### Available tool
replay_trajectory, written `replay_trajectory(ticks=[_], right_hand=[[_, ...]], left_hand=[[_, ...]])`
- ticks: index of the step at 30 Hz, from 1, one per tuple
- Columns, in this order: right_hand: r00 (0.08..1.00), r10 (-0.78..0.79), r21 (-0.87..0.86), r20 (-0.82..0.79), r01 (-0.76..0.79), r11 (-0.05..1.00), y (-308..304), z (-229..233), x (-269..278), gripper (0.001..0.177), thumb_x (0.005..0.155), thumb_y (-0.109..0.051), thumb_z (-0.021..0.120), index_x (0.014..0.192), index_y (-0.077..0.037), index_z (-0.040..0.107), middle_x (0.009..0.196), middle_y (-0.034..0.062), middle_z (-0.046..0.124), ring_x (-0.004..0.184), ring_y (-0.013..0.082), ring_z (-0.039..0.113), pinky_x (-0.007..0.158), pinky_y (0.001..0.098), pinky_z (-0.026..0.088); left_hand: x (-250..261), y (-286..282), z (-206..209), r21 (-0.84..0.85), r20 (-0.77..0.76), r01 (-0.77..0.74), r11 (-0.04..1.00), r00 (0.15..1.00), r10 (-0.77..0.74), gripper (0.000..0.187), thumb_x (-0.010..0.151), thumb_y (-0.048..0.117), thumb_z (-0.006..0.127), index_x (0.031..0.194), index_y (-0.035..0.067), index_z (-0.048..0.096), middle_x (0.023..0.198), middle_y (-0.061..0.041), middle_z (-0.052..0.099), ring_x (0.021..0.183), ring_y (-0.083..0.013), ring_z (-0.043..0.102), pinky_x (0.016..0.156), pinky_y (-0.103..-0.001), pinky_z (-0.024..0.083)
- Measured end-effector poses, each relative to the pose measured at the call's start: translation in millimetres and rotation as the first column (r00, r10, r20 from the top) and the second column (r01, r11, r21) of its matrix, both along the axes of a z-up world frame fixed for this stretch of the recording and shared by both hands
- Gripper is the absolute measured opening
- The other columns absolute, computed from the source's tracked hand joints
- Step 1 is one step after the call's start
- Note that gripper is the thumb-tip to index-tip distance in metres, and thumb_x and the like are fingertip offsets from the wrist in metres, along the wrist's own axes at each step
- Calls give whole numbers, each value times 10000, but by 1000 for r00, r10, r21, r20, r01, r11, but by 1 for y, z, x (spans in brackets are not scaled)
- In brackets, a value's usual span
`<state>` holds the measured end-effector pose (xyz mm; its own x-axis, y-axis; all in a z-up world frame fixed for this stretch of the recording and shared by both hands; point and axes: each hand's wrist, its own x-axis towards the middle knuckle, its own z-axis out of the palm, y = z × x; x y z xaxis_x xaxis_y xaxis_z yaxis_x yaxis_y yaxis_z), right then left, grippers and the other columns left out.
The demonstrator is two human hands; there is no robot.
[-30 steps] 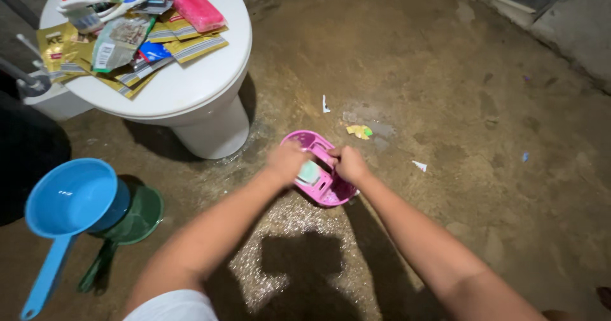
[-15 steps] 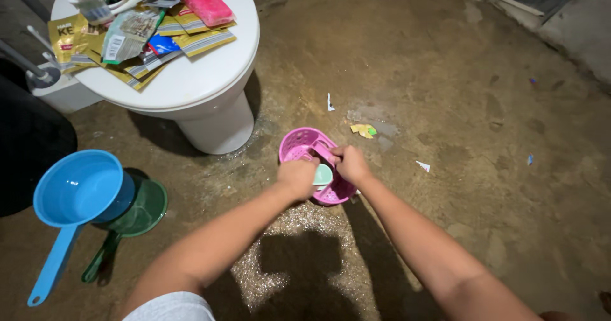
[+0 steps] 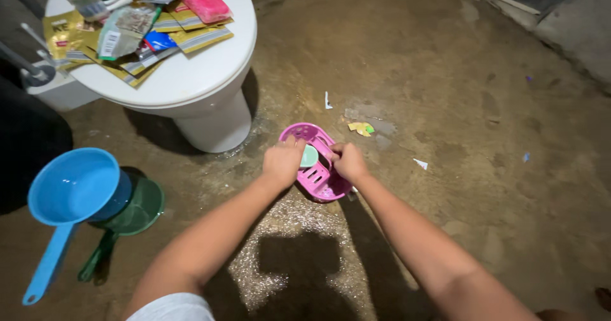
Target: The person washes a pink plastic basket using a blue scoop to pour water and a green brush to scrub. They repeatedly rinse and scrub the basket on a wet concrete floor next to a toilet and a bucket.
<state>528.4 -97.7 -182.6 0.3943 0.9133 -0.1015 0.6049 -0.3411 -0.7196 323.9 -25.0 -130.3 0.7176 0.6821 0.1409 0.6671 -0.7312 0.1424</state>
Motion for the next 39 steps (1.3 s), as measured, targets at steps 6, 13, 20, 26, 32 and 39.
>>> replay_trajectory(ticks=[6, 13, 20, 26, 32, 39], right_hand=[[997, 72, 58, 32, -74, 996, 1, -7, 5, 283, 880, -194, 745, 1151, -117, 768, 1080, 173, 748, 950, 316, 750, 868, 411, 561], [996, 85, 14, 33, -86, 996, 4, -12, 9, 285, 893, -213, 750, 1147, -84, 760, 1108, 183, 736, 974, 329, 741, 894, 412, 552], [993, 84, 106, 80, -92, 990, 4, -13, 6, 275, 864, -175, 748, 1126, -97, 774, 1090, 181, 740, 979, 340, 729, 878, 415, 550], [996, -26, -5, -86, 26, 1000, -2, -10, 1, 263, 903, -255, 737, 1092, -78, 784, 932, 167, 767, 800, 288, 720, 790, 401, 553], [985, -161, 334, 62, 131, 934, -44, 17, -21, 519, 747, -332, 869, 1167, -53, 749, 1068, 177, 666, 981, 324, 649, 910, 437, 510], [980, -198, 342, -31, 197, 919, -73, -12, -20, 557, 680, 12, 802, 1221, -40, 683, 1267, 158, 632, 1138, 320, 640, 1024, 394, 514]], left_hand=[[-11, -16, 7, 92, 155, 329, 940, 928, -340, 375, 845, 107, 635, 1211, 187, 643, 1046, -119, 644, 1010, -322, 642, 798, -464, 553], [2, -3, 21, -66, -51, 125, 990, 990, -129, 431, 814, 129, 650, 1239, 187, 615, 1090, -155, 640, 944, -339, 686, 705, -461, 572], [3, -5, -7, -71, -89, 161, 984, 982, -167, 391, 853, 122, 617, 1235, 198, 657, 1099, -127, 658, 1024, -307, 679, 753, -446, 577], [-6, 23, 24, -59, -156, 58, 997, 985, -67, 334, 945, 234, 641, 1274, 182, 642, 1180, -132, 616, 1119, -314, 610, 859, -478, 526], [14, 52, 70, -107, 33, 90, 990, 996, -87, 327, 895, 212, 645, 1216, 245, 702, 1207, -137, 595, 1197, -335, 542, 958, -455, 477], [78, 20, 29, -52, -129, 354, 934, 925, -358, 404, 876, 156, 629, 1253, 277, 710, 1253, -86, 628, 1195, -322, 559, 986, -465, 462]])
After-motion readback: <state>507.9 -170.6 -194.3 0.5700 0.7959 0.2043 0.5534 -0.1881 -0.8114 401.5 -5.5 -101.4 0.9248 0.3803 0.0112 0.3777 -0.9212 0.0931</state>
